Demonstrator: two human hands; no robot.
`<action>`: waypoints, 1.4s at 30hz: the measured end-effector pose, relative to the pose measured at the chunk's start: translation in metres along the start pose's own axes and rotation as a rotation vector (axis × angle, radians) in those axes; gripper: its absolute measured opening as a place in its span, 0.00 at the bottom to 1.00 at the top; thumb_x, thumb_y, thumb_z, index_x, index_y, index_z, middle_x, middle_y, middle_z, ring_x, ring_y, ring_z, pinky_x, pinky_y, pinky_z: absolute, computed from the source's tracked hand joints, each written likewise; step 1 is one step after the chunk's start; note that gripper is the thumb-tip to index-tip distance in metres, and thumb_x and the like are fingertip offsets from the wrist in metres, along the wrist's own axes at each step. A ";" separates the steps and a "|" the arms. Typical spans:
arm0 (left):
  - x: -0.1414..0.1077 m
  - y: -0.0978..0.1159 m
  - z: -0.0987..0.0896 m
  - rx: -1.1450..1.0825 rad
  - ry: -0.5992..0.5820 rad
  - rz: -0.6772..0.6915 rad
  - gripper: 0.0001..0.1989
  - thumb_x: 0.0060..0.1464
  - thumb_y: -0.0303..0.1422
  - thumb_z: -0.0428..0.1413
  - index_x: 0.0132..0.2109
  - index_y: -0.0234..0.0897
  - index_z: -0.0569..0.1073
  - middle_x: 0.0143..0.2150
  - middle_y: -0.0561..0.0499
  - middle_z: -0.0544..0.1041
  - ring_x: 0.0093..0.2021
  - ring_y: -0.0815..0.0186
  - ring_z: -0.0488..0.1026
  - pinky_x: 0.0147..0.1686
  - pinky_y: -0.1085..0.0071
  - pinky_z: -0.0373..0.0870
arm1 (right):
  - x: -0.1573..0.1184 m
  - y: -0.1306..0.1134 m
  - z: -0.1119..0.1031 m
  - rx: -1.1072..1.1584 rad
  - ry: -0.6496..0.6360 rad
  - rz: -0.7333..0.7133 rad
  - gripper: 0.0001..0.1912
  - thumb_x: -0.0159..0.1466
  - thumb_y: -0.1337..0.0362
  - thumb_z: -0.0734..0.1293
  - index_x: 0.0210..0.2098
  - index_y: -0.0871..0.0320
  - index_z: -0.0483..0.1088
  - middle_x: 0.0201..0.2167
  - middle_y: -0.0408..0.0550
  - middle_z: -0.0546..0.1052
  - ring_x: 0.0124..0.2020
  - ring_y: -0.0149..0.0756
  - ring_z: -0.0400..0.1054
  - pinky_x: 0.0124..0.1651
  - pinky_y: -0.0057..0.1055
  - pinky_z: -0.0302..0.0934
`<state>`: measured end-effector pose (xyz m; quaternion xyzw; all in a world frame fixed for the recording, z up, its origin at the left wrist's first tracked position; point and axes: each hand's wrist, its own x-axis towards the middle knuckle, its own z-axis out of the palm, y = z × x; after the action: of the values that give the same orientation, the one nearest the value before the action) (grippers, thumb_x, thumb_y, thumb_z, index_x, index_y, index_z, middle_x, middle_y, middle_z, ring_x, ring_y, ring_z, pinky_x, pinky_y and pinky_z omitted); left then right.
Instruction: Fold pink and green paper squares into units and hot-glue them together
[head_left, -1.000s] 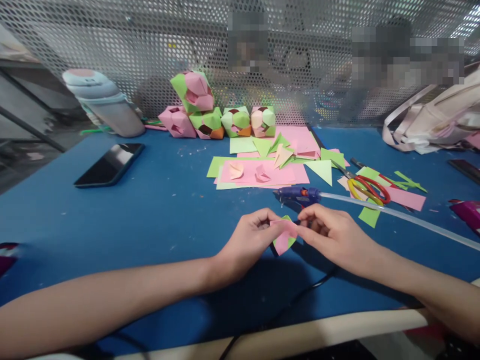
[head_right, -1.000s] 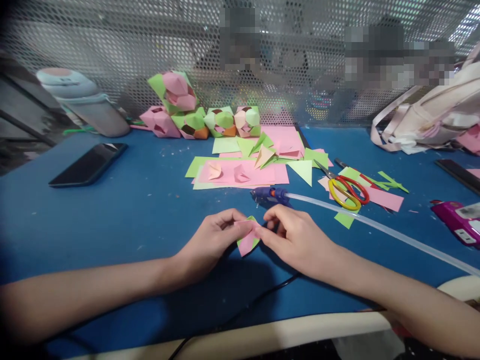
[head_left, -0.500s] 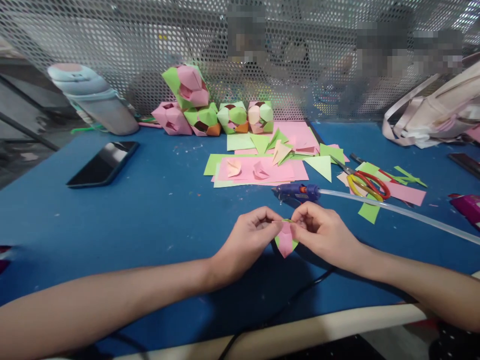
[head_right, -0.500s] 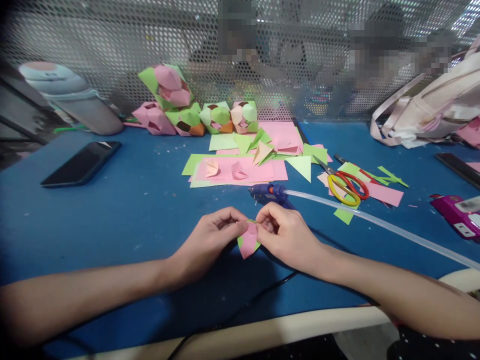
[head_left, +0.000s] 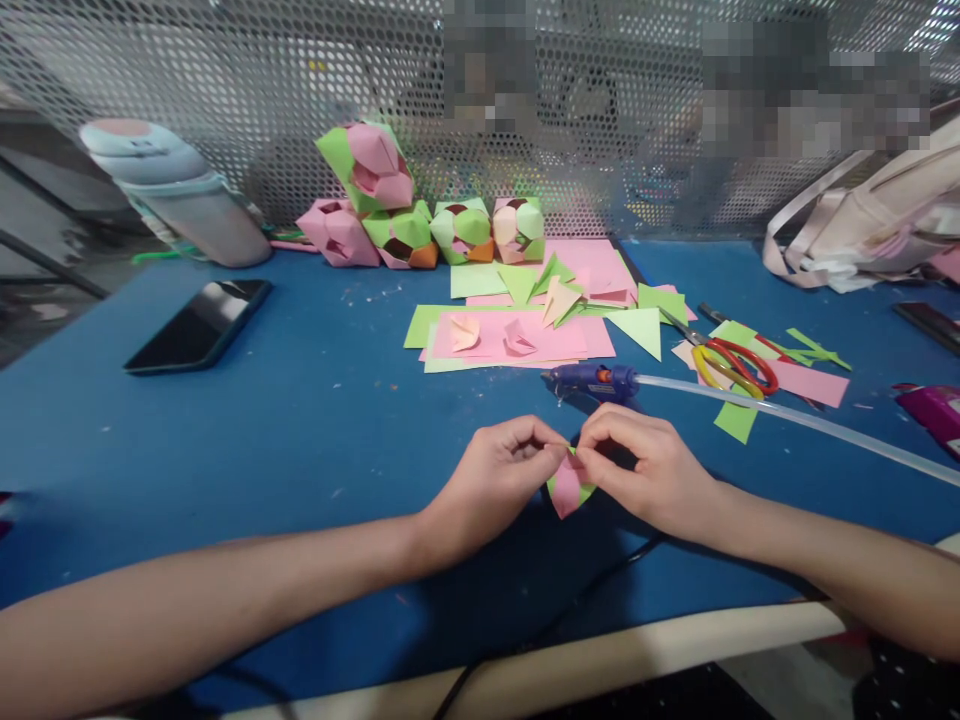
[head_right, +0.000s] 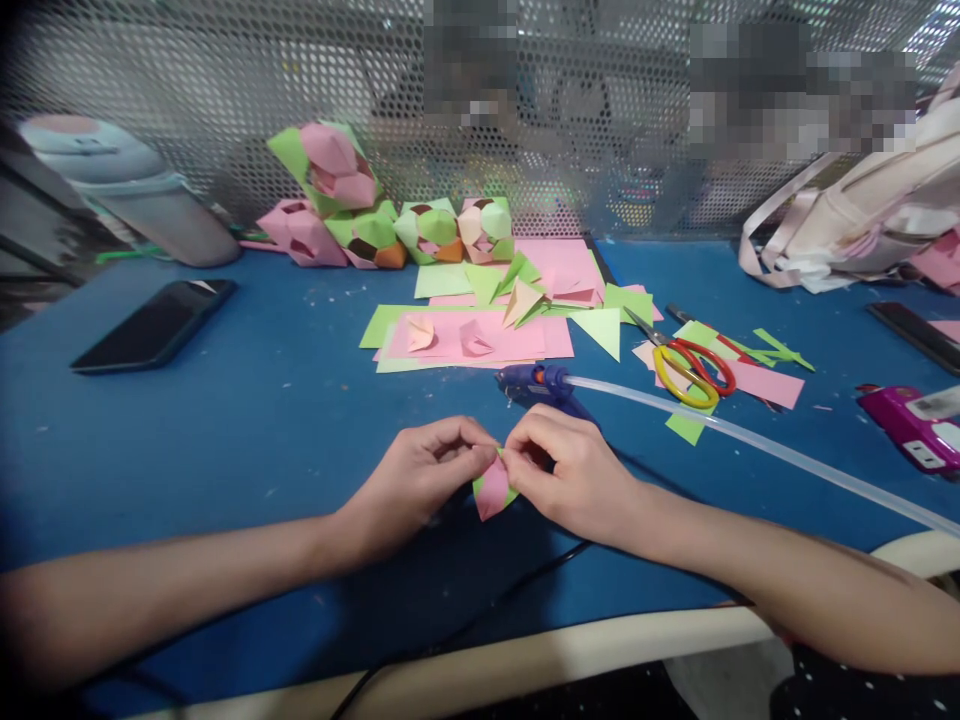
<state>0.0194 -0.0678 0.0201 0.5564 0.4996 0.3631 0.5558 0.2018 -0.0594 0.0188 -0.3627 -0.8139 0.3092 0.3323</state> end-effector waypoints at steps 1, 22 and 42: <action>0.000 0.000 0.000 0.002 -0.002 0.009 0.05 0.49 0.29 0.56 0.28 0.34 0.74 0.26 0.52 0.75 0.29 0.69 0.70 0.31 0.75 0.66 | 0.000 0.000 0.000 -0.001 0.009 0.027 0.05 0.63 0.70 0.62 0.29 0.59 0.66 0.28 0.43 0.69 0.29 0.28 0.63 0.33 0.27 0.57; 0.002 -0.008 -0.005 0.122 -0.024 0.179 0.05 0.52 0.28 0.55 0.30 0.35 0.74 0.28 0.52 0.75 0.30 0.69 0.70 0.31 0.76 0.65 | -0.002 0.002 0.003 -0.027 -0.001 0.005 0.03 0.63 0.68 0.63 0.33 0.59 0.69 0.28 0.43 0.70 0.29 0.29 0.64 0.33 0.27 0.58; 0.005 -0.007 -0.008 0.197 -0.108 0.241 0.09 0.56 0.32 0.56 0.29 0.36 0.76 0.32 0.50 0.75 0.34 0.67 0.72 0.35 0.73 0.65 | -0.008 -0.011 -0.030 -0.498 -0.157 -0.230 0.10 0.68 0.63 0.58 0.38 0.61 0.68 0.30 0.49 0.72 0.31 0.34 0.66 0.32 0.30 0.58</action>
<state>0.0120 -0.0616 0.0129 0.6828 0.4318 0.3460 0.4770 0.2248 -0.0635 0.0418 -0.3136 -0.9238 0.0872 0.2018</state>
